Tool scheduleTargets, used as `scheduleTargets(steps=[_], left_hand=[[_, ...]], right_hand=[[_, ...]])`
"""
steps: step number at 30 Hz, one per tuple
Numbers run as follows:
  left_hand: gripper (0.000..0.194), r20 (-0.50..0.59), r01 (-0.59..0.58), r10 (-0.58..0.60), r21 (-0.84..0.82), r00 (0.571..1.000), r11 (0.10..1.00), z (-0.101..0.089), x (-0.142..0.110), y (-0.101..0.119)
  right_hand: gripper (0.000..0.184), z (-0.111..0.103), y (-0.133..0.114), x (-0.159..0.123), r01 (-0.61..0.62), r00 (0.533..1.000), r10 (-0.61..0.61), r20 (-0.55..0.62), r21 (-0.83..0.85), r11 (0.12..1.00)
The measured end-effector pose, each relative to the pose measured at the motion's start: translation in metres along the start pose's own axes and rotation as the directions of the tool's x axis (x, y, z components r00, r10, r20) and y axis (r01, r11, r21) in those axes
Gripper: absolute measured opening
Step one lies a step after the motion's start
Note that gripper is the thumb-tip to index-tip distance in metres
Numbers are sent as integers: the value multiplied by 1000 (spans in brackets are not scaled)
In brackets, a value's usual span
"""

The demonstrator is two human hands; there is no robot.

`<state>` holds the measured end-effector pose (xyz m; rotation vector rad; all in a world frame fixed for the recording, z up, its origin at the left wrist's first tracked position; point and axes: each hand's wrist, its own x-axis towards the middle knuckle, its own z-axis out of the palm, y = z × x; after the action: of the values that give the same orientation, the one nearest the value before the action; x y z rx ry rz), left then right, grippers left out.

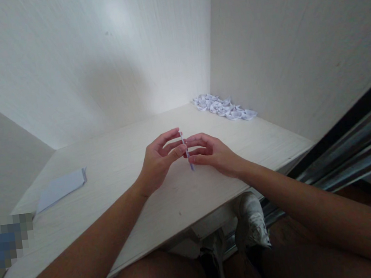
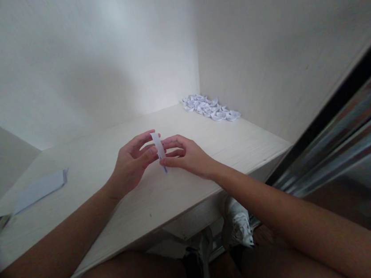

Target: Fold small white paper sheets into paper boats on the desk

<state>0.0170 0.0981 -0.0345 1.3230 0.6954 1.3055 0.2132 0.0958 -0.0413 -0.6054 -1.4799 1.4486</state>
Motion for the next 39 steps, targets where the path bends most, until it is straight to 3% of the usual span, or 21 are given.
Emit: scheduleTargets(steps=[39], left_hand=[[50,51,5,-5,3,999,1000,-1,-1,5]], right_hand=[[46,-2,2,-1,-61,997,63,-36,60,996]])
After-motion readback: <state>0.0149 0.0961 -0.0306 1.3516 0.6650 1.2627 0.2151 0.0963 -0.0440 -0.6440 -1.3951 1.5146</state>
